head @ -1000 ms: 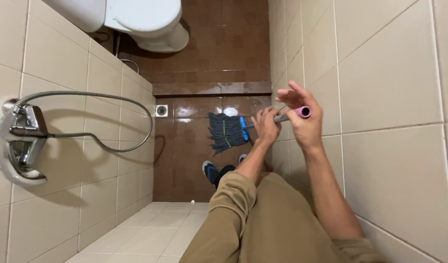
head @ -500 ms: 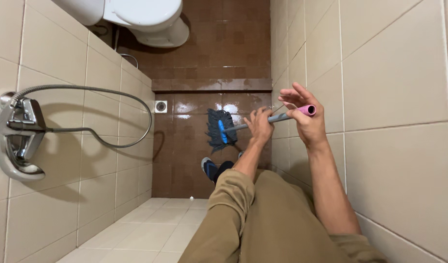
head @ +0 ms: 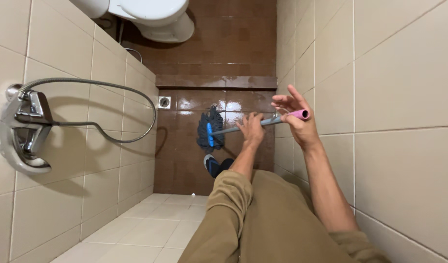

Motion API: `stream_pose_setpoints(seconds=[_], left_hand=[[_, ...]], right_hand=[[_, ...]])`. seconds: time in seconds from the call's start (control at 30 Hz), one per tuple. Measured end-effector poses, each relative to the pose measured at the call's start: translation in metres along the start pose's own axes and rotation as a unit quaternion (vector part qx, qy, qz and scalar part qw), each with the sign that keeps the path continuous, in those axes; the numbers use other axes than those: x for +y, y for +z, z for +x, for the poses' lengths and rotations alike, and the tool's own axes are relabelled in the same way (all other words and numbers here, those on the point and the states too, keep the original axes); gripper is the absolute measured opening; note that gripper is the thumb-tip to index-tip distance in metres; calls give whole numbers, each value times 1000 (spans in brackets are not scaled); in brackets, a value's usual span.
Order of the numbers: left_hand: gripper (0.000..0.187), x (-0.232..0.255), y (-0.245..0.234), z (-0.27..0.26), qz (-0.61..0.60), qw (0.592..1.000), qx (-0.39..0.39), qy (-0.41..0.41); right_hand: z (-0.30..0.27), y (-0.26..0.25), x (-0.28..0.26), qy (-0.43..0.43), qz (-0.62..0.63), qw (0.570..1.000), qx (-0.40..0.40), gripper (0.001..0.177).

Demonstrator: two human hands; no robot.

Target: The person cleans a mop by rinsing the mop head under water from a shower faucet and wringing it out by hand.

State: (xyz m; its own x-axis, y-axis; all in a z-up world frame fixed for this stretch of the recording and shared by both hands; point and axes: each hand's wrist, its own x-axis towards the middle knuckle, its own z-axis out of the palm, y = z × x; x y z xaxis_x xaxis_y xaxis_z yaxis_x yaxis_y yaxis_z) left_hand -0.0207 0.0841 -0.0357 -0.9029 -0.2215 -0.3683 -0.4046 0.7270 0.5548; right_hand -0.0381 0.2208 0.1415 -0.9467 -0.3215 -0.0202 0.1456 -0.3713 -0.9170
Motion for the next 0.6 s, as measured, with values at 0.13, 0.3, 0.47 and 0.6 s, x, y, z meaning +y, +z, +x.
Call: stream_pose_setpoints(seconds=[0.13,0.3,0.47,0.6], left_hand=[[47,-15,-14,-2,9,999,-16,-37],[41,-40,-34,-5,10,998,-9,-55],[43,-69,-51,-6,8,995,-16,-95],[40,-97,-69,-13,2,994,-5,-110]], right_hand=[[3,11,14,8,-7,1000,-23,88],[11,30,32,31,-4,998,-47,85],[15,56,50,58,-6,996,-61,85],[20,82,64,56,-45,994,-82,84]])
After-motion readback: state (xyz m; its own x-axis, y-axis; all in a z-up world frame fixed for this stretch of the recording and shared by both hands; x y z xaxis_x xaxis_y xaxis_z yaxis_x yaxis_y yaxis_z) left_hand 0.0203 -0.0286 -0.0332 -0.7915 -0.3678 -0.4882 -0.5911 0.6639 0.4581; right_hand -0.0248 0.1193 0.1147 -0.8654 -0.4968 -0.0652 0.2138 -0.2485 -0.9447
